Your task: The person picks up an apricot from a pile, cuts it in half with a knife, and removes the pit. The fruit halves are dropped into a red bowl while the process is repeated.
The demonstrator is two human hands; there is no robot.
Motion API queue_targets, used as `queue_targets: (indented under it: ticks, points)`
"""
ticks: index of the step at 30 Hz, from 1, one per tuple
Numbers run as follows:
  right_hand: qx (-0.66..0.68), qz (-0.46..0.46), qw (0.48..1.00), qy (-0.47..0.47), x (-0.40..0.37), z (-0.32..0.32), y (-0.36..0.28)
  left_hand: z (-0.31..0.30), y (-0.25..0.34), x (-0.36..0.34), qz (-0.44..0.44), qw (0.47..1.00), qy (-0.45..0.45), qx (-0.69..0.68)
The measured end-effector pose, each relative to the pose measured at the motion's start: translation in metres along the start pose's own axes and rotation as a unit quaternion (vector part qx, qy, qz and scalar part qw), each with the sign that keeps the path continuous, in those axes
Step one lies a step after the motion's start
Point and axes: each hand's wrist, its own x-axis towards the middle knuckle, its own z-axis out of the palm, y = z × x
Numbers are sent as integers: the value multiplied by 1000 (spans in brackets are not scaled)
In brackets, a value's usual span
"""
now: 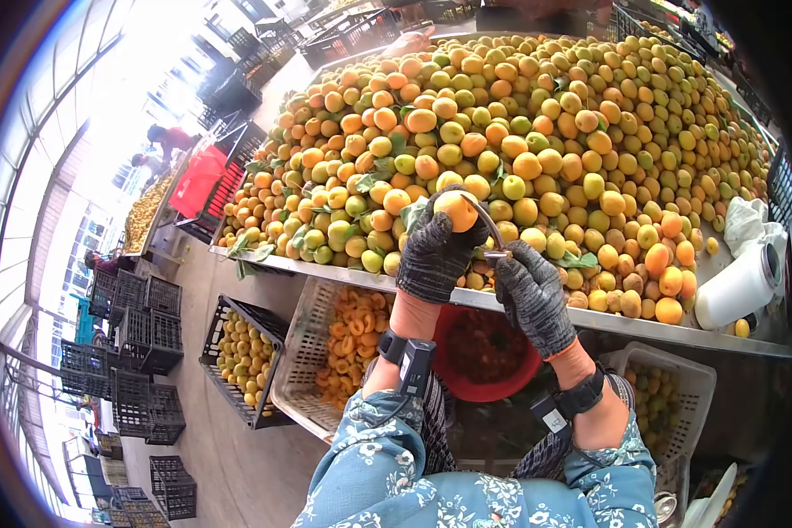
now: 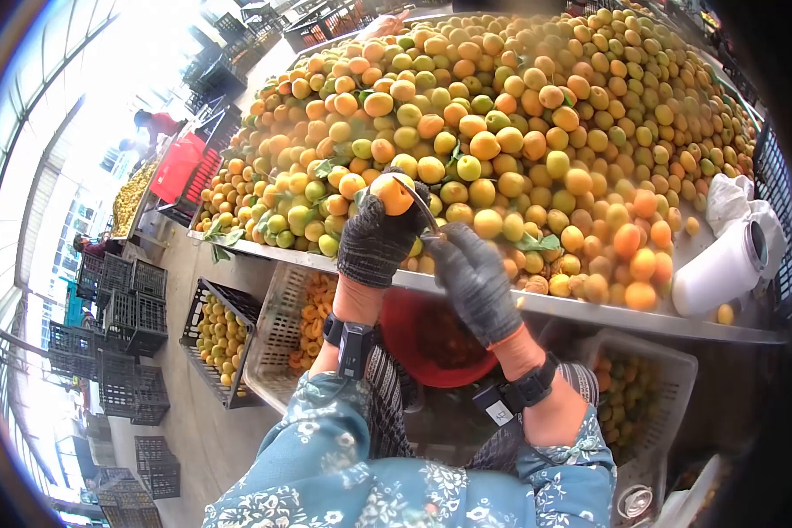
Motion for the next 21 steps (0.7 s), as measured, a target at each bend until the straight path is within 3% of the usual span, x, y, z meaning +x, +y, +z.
queue_targets:
  ticks: [4, 6, 10, 18, 21]
  points:
    - [-4, -4, 1000, 5, 2, 2, 5, 10, 3, 2, -6, 1000, -25, -5]
    - [4, -9, 1000, 20, 1, 5, 7, 13, 4, 2, 19, 998, -35, 56]
    - [9, 11, 1000, 21, 4, 3, 13, 24, 6, -1, -18, 998, -56, 7]
    - [-12, 19, 999, 49, 9, 6, 15, 24, -2, -12, -73, 990, -10, 118]
    - [-24, 11, 999, 38, 8, 5, 12, 21, -7, -8, -51, 992, -1, 114]
